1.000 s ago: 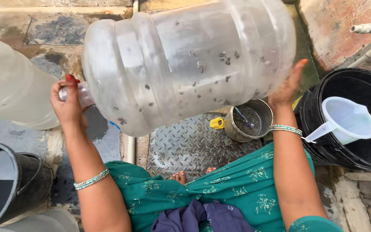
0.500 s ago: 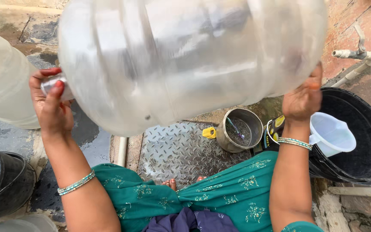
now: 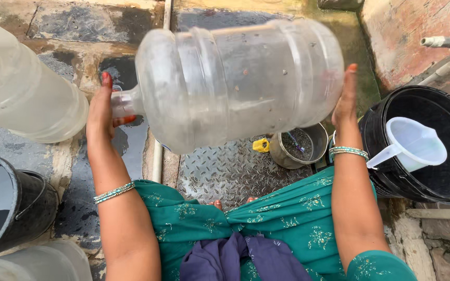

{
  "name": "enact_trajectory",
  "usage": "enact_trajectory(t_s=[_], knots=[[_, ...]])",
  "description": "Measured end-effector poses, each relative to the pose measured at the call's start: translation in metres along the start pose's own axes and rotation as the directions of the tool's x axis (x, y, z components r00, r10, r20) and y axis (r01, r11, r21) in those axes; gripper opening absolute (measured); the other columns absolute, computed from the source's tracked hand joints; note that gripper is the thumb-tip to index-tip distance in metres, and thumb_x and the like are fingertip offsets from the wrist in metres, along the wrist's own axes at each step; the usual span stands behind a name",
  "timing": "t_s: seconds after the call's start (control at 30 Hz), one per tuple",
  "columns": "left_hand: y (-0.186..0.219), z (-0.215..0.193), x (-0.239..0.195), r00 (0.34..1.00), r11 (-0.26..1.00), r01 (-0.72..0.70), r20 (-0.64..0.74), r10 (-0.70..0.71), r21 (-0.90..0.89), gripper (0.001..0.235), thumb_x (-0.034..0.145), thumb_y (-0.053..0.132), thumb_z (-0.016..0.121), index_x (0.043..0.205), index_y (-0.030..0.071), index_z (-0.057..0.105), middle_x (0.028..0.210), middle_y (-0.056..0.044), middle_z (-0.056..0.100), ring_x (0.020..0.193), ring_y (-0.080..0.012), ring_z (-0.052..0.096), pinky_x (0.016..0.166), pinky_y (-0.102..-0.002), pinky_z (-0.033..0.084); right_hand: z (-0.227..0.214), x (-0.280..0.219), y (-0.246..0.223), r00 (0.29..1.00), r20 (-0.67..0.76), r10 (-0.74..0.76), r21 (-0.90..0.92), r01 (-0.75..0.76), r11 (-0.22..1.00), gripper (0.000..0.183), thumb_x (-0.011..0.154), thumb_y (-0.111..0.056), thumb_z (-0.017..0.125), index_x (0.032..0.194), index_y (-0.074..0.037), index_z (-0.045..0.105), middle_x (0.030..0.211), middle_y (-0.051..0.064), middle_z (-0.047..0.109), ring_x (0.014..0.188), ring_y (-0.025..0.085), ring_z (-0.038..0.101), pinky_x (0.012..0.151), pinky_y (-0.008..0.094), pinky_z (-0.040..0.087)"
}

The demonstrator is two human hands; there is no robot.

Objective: The person scrubs the exterior of a large transparent plastic water container with a yellow sponge. They then shake the container to dislodge debris, rinse it with water from a jug, and inspect the interior.

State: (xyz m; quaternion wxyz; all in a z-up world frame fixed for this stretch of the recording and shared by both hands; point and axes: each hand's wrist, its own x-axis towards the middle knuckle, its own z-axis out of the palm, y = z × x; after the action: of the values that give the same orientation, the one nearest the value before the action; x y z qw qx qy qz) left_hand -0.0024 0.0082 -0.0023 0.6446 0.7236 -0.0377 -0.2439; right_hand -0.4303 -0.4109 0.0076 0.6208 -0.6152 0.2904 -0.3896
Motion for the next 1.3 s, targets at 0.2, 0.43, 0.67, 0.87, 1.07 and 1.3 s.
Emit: enact_trajectory(t_s=[0.2, 0.43, 0.67, 0.87, 1.07, 1.3], knots=[[0.006, 0.012, -0.007, 0.982, 0.932, 0.155, 0.050, -0.180, 0.329, 0.058, 0.089, 0.059, 0.067, 0.111, 0.005, 0.068, 0.092, -0.007, 0.069, 0.068, -0.0201, 0.063, 0.051, -0.037, 0.054, -0.011, 0.008, -0.011, 0.974, -0.065, 0.216, -0.683, -0.201, 0.702, 0.082, 0.100, -0.061, 0.074, 0.094, 0.020, 0.075, 0.082, 0.024, 0.072, 0.077, 0.023, 0.059, 0.075, 0.038, 0.050], [0.038, -0.016, -0.041, 0.492, 0.412, -0.681, 0.038, 0.870, -0.606, 0.022, 0.106, 0.018, 0.073, 0.119, 0.008, 0.058, 0.121, -0.010, 0.065, 0.113, -0.0202, 0.064, 0.101, -0.035, 0.057, 0.005, -0.037, -0.112, 0.769, 0.097, -0.631, 0.424, 0.542, 0.726, 0.068, 0.097, -0.040, 0.072, 0.149, -0.003, 0.050, 0.143, 0.011, 0.058, 0.129, 0.020, 0.057, 0.115, 0.033, 0.046], [-0.015, -0.003, 0.022, 0.551, 0.364, -0.685, -0.123, 0.826, -0.631, 0.028, 0.110, 0.024, 0.066, 0.117, 0.002, 0.052, 0.114, -0.014, 0.064, 0.103, -0.0213, 0.063, 0.094, -0.036, 0.055, 0.021, -0.052, -0.086, 0.842, 0.002, -0.540, 0.349, 0.505, 0.789, 0.073, 0.100, -0.049, 0.060, 0.152, 0.000, 0.046, 0.145, 0.015, 0.057, 0.129, 0.021, 0.060, 0.112, 0.033, 0.050], [-0.025, 0.013, 0.040, 0.937, 0.900, -0.295, 0.085, 0.338, -0.321, 0.052, 0.101, 0.048, 0.064, 0.114, -0.001, 0.051, 0.102, -0.014, 0.066, 0.084, -0.0215, 0.065, 0.077, -0.035, 0.055, -0.015, 0.001, -0.027, 0.956, -0.040, -0.290, 0.165, 0.293, 0.942, 0.080, 0.102, -0.058, 0.050, 0.154, 0.002, 0.042, 0.146, 0.018, 0.056, 0.129, 0.023, 0.062, 0.109, 0.034, 0.054], [0.000, 0.022, -0.001, 0.942, 0.879, 0.277, 0.069, -0.328, 0.389, 0.081, 0.081, 0.073, 0.067, 0.111, -0.002, 0.064, 0.082, -0.013, 0.066, 0.054, -0.0235, 0.060, 0.049, -0.034, 0.053, -0.018, 0.002, -0.015, 0.933, -0.067, 0.354, -0.571, -0.326, 0.753, 0.082, 0.087, -0.059, 0.070, 0.122, 0.015, 0.070, 0.103, 0.021, 0.075, 0.091, 0.026, 0.074, 0.083, 0.034, 0.056], [0.025, -0.006, -0.020, 0.739, 0.696, -0.536, 0.132, 0.660, -0.478, 0.039, 0.104, 0.027, 0.077, 0.126, 0.008, 0.051, 0.118, -0.004, 0.067, 0.102, -0.0154, 0.067, 0.080, -0.033, 0.062, -0.002, -0.029, -0.100, 0.893, 0.132, -0.430, 0.302, 0.376, 0.876, 0.082, 0.095, -0.040, 0.077, 0.156, 0.003, 0.040, 0.147, 0.013, 0.054, 0.141, 0.024, 0.051, 0.125, 0.040, 0.039]])
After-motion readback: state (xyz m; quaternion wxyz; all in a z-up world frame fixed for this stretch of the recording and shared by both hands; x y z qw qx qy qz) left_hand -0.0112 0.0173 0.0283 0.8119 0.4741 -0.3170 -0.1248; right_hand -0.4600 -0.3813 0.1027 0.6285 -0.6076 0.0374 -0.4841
